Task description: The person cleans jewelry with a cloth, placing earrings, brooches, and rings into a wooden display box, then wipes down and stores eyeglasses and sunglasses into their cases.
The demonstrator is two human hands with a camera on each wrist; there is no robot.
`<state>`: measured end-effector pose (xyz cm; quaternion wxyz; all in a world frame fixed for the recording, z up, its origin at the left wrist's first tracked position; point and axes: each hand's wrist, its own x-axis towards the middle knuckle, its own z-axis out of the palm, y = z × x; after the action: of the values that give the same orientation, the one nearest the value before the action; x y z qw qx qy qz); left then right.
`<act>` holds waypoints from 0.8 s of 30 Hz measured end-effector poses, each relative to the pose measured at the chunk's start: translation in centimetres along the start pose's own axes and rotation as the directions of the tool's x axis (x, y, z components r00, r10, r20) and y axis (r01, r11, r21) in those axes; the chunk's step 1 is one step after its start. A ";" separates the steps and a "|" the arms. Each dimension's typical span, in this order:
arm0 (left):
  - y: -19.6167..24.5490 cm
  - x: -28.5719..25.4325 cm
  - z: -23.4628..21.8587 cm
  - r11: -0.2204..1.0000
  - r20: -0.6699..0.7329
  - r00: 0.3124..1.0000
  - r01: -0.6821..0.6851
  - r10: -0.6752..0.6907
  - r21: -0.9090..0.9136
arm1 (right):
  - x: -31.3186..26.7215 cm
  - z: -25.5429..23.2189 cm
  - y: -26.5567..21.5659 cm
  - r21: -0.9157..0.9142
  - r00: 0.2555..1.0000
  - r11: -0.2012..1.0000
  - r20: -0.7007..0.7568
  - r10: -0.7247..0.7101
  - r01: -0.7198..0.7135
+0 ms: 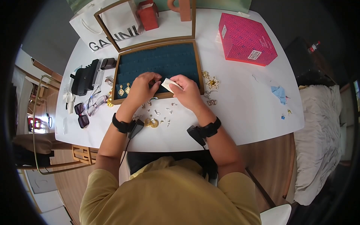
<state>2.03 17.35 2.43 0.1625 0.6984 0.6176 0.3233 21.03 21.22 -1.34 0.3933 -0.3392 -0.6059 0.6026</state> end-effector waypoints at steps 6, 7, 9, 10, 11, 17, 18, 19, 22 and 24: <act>1.4 -2.1 -0.9 0.913 0.078 0.996 0.071 -0.043 -0.402 | -0.6 0.0 -1.6 0.079 0.975 0.990 0.199 0.097 -0.115; 1.5 -2.5 -1.2 0.927 0.061 0.998 -0.006 0.031 -0.375 | -0.5 -0.2 -1.5 0.087 0.962 0.988 0.251 0.105 -0.130; 2.3 -3.1 -1.8 0.936 0.078 0.971 -0.194 0.225 -0.294 | -0.5 -0.4 -1.4 0.102 0.937 0.982 0.330 0.119 -0.161; 2.4 -3.4 -1.9 0.924 0.093 0.944 -0.286 0.318 -0.253 | -0.6 -0.3 -1.6 0.111 0.924 0.978 0.359 0.128 -0.178; 2.4 -3.7 -1.9 0.928 0.093 0.949 -0.268 0.300 -0.260 | -0.7 -0.3 -1.7 0.118 0.911 0.974 0.390 0.136 -0.195; 1.0 -5.3 -2.0 0.910 0.105 0.977 -0.129 0.184 -0.394 | -0.9 0.0 -1.5 0.109 0.833 0.960 0.528 0.165 -0.259; 1.0 -5.4 -2.0 0.908 0.098 0.982 -0.110 0.163 -0.404 | -0.9 0.1 -1.4 0.098 0.828 0.960 0.534 0.171 -0.262; 0.9 -5.5 -2.0 0.909 0.100 0.983 -0.101 0.154 -0.404 | -0.9 0.2 -1.4 0.087 0.824 0.961 0.539 0.178 -0.264; 0.6 -5.9 -1.9 0.921 0.092 0.986 -0.093 0.137 -0.378 | -1.0 0.5 -1.8 0.071 0.825 0.957 0.527 0.204 -0.282; 0.6 -6.0 -1.8 0.937 0.071 0.988 -0.109 0.140 -0.331 | -1.1 0.6 -1.8 0.066 0.829 0.961 0.524 0.196 -0.269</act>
<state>1.14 11.10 2.66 0.2836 0.7139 0.5018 0.3975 21.10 19.92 0.37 0.1639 -0.2103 -0.6001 0.7542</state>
